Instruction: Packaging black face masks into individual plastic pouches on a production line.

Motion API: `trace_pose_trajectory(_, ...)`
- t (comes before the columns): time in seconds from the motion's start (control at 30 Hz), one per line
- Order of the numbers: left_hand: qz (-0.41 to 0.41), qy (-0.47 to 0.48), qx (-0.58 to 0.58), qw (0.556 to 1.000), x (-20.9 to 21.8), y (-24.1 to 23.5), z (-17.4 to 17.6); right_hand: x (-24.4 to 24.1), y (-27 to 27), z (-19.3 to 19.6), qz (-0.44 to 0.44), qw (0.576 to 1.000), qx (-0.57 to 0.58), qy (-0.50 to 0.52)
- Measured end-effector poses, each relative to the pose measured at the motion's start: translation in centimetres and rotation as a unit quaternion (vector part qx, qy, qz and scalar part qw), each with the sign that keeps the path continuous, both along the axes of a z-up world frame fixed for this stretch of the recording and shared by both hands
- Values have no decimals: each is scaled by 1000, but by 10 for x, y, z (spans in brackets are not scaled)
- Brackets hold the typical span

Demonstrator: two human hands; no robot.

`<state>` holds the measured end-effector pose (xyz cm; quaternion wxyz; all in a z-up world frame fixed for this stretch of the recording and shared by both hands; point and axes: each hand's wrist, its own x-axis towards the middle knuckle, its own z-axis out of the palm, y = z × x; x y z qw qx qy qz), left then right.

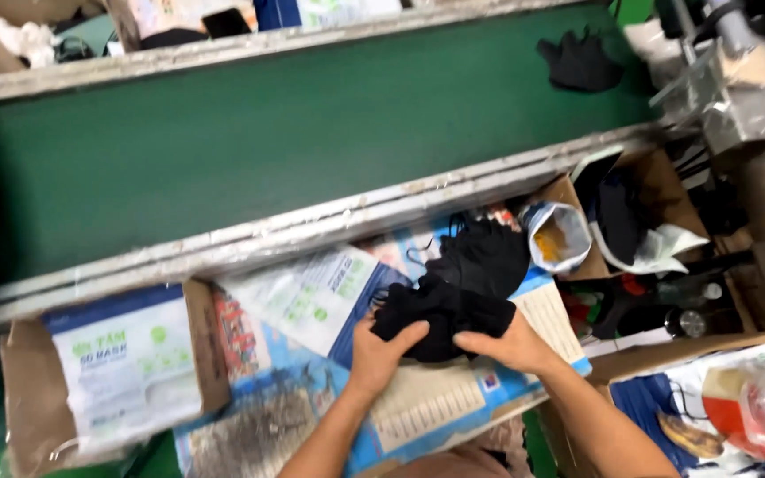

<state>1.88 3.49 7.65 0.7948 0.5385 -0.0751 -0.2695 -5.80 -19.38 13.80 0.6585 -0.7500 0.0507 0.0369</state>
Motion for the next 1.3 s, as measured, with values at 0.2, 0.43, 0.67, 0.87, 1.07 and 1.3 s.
trace_pose_trajectory(0.2, -37, -138, 183, 973, -17, 49, 27, -22, 13, -3, 30, 997, -54, -40)
trace_pose_trajectory(0.43, -71, -429, 253, 864, -28, 45, -2, -41, 32, -87, 103, 942, -257, -191)
trace_pose_trajectory(0.67, -283, 227, -224, 905, -26, 67, -4, -81, 10, -25, -2, 978, 200, 62)
trace_pose_trajectory(0.87, -267, 96, -39, 958, -29, 76, -7, -67, 41, -18, -7, 996, -70, 47)
trace_pose_trajectory(1.07, -189, -319, 279, 886, -34, 60, 47, -50, 59, -48, 58, 964, -251, -65)
trace_pose_trajectory(1.3, -91, -418, 174, 887, -51, 51, 5, -66, 60, -94, 57, 964, -249, -75)
